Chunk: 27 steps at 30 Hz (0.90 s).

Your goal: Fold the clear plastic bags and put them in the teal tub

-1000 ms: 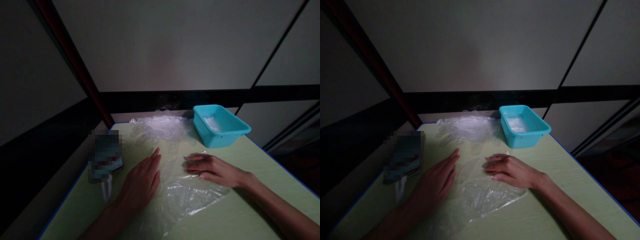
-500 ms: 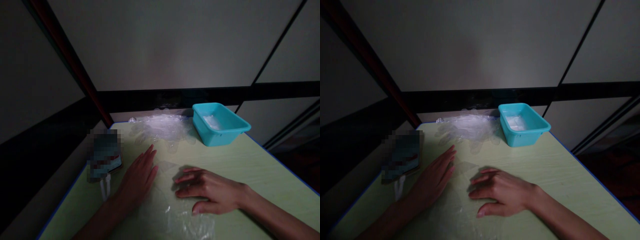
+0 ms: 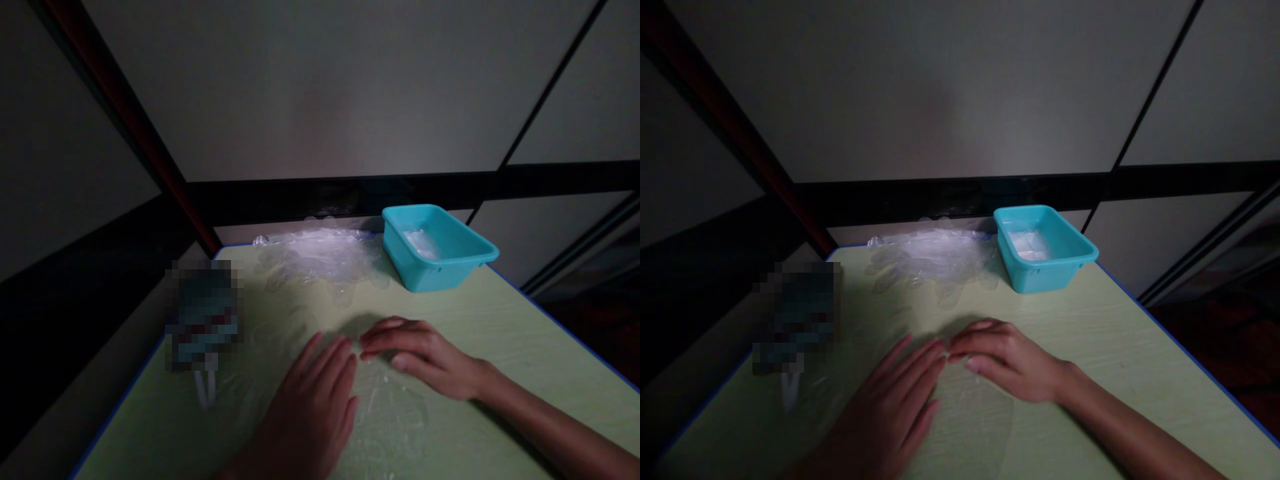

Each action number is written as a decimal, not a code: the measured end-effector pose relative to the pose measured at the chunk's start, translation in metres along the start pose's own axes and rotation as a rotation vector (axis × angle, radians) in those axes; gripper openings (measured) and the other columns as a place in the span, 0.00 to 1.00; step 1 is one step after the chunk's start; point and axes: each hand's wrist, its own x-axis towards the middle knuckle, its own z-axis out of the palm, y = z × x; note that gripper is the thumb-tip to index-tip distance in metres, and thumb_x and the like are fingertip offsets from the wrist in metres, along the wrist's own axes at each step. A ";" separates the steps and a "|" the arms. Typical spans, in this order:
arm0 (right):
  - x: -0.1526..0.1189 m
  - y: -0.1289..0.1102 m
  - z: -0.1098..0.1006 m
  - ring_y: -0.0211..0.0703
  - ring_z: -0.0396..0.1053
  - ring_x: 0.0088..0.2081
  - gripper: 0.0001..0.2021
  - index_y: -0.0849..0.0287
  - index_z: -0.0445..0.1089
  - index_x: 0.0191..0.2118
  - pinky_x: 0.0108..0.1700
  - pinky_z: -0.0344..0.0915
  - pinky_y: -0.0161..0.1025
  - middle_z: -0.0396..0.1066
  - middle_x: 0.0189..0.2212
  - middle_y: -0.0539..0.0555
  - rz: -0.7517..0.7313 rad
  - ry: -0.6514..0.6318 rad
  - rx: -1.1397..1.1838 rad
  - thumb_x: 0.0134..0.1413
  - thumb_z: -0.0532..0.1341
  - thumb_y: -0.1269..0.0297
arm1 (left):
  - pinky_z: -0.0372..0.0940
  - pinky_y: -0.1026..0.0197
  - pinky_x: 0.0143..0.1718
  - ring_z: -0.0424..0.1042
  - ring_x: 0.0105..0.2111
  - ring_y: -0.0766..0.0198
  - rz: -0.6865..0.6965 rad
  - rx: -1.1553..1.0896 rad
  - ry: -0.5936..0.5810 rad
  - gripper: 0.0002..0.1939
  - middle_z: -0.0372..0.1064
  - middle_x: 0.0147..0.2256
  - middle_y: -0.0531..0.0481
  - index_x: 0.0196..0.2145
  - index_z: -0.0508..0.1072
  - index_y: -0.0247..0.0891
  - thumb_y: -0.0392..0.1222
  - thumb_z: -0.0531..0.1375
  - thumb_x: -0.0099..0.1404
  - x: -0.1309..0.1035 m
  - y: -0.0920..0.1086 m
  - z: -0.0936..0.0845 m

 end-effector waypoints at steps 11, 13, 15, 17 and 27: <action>-0.004 0.021 -0.005 0.43 0.66 0.44 0.16 0.60 0.68 0.44 0.46 0.62 0.42 0.70 0.41 0.56 0.123 0.097 -0.094 0.63 0.45 0.61 | 0.48 0.51 0.57 0.62 0.52 0.62 0.301 -0.208 0.035 0.15 0.68 0.48 0.48 0.46 0.65 0.35 0.34 0.42 0.68 -0.007 0.025 0.027; -0.004 0.021 -0.003 0.44 0.63 0.49 0.16 0.59 0.65 0.48 0.50 0.60 0.45 0.68 0.46 0.56 0.110 0.042 -0.160 0.62 0.46 0.61 | 0.46 0.52 0.58 0.60 0.53 0.64 0.376 -0.234 -0.036 0.14 0.67 0.49 0.50 0.46 0.65 0.35 0.33 0.43 0.69 -0.004 0.026 0.023; -0.003 0.022 -0.001 0.44 0.58 0.53 0.17 0.60 0.62 0.52 0.53 0.56 0.46 0.64 0.50 0.57 0.097 -0.023 -0.220 0.62 0.47 0.62 | 0.46 0.54 0.59 0.60 0.53 0.66 0.398 -0.268 -0.115 0.13 0.66 0.50 0.52 0.47 0.64 0.35 0.35 0.45 0.69 -0.001 0.025 0.014; -0.003 0.022 0.000 0.44 0.54 0.56 0.18 0.60 0.58 0.55 0.56 0.52 0.47 0.61 0.53 0.57 0.074 -0.100 -0.276 0.62 0.48 0.62 | 0.45 0.55 0.59 0.60 0.53 0.67 0.390 -0.288 -0.156 0.12 0.66 0.50 0.53 0.47 0.64 0.36 0.35 0.46 0.69 0.002 0.025 0.004; -0.003 0.029 -0.002 0.43 0.57 0.55 0.20 0.61 0.55 0.57 0.59 0.48 0.48 0.60 0.54 0.56 0.122 -0.184 -0.486 0.62 0.46 0.60 | 0.46 0.52 0.58 0.61 0.52 0.65 0.399 -0.320 -0.207 0.13 0.66 0.50 0.52 0.46 0.66 0.37 0.35 0.46 0.69 0.007 0.020 -0.009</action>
